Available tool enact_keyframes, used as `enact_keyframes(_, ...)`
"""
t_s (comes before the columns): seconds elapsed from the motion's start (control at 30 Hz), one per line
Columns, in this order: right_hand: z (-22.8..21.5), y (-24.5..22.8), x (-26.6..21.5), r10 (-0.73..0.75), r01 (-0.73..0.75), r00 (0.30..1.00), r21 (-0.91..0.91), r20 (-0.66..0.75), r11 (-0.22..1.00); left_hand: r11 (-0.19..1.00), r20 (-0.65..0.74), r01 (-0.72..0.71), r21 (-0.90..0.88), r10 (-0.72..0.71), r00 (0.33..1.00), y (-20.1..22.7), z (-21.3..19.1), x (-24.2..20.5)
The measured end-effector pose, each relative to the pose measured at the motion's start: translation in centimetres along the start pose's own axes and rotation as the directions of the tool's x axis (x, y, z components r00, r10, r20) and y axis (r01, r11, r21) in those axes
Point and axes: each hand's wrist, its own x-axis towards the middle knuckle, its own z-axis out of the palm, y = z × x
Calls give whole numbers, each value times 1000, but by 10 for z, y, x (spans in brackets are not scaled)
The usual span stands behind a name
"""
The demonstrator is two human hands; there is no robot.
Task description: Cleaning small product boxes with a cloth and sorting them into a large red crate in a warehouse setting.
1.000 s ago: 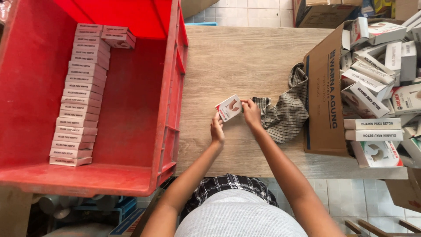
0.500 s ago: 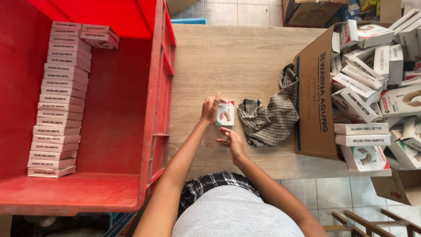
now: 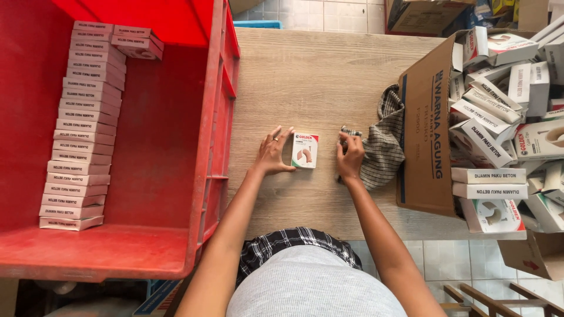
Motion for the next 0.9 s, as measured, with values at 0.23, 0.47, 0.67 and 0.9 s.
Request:
enact_keyframes(0.23, -12, -89, 3, -42, -39, 987, 475, 158, 879, 997, 2, 48, 54, -48, 999, 7, 2, -5)
enact_keyframes(0.47, 8, -85, -44, -687, 704, 709, -111, 157, 702, 995, -38, 49, 84, -46, 998, -5, 14, 1)
enact_keyframes(0.67, 11, -101, -29, -678, 684, 729, -164, 98, 711, 997, -43, 41, 66, -39, 998, -7, 17, 1)
enact_keyframes(0.9, 2, -97, -53, -659, 652, 742, -360, 122, 667, 997, -33, 53, 54, -51, 998, -8, 18, 4)
